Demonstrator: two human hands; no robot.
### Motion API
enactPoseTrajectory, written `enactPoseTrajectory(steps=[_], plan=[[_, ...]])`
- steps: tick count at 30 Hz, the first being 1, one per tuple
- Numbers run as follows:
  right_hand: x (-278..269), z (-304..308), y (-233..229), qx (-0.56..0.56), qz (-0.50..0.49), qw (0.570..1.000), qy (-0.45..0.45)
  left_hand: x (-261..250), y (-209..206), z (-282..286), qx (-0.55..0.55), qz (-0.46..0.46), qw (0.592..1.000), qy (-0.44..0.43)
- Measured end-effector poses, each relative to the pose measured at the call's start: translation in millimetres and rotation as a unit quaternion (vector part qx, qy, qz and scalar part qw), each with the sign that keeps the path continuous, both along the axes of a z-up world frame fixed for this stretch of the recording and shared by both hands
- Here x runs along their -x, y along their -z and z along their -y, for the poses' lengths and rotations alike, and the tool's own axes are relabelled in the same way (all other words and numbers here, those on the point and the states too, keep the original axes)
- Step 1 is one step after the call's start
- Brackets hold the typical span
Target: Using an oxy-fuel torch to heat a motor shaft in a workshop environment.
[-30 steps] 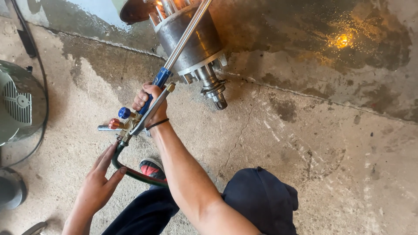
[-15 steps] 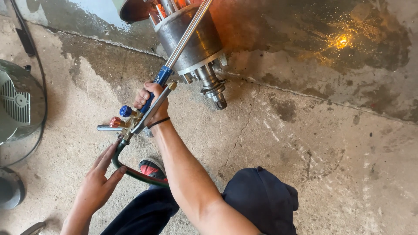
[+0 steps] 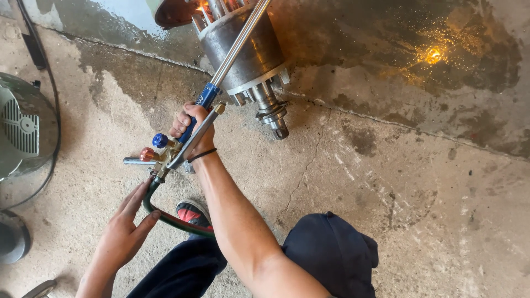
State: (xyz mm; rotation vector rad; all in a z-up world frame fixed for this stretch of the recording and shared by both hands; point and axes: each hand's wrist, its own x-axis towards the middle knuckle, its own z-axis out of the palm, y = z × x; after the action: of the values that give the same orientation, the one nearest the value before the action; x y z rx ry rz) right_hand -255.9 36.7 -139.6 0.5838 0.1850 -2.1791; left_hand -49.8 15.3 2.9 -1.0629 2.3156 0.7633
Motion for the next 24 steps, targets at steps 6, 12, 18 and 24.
enactPoseTrajectory(steps=[6, 12, 18, 24], plan=[[-0.7, -0.7, 0.7, 0.003, -0.011, 1.0, 0.001, 3.3, -3.8, -1.7, -0.004, 0.003, 1.0, -0.004], [0.3, -0.7, 3.4, 0.009, -0.007, 1.0, 0.004, -0.9, 1.3, 0.9, -0.011, -0.024, 1.0, -0.01], [1.2, -2.3, 3.6, 0.003, -0.013, 1.0, 0.005, 1.7, -0.5, -0.1, -0.009, -0.013, 1.0, -0.011], [1.2, -2.0, 2.6, 0.006, -0.006, 1.0, 0.003, -0.7, 1.9, 1.5, -0.003, -0.016, 1.0, -0.004]])
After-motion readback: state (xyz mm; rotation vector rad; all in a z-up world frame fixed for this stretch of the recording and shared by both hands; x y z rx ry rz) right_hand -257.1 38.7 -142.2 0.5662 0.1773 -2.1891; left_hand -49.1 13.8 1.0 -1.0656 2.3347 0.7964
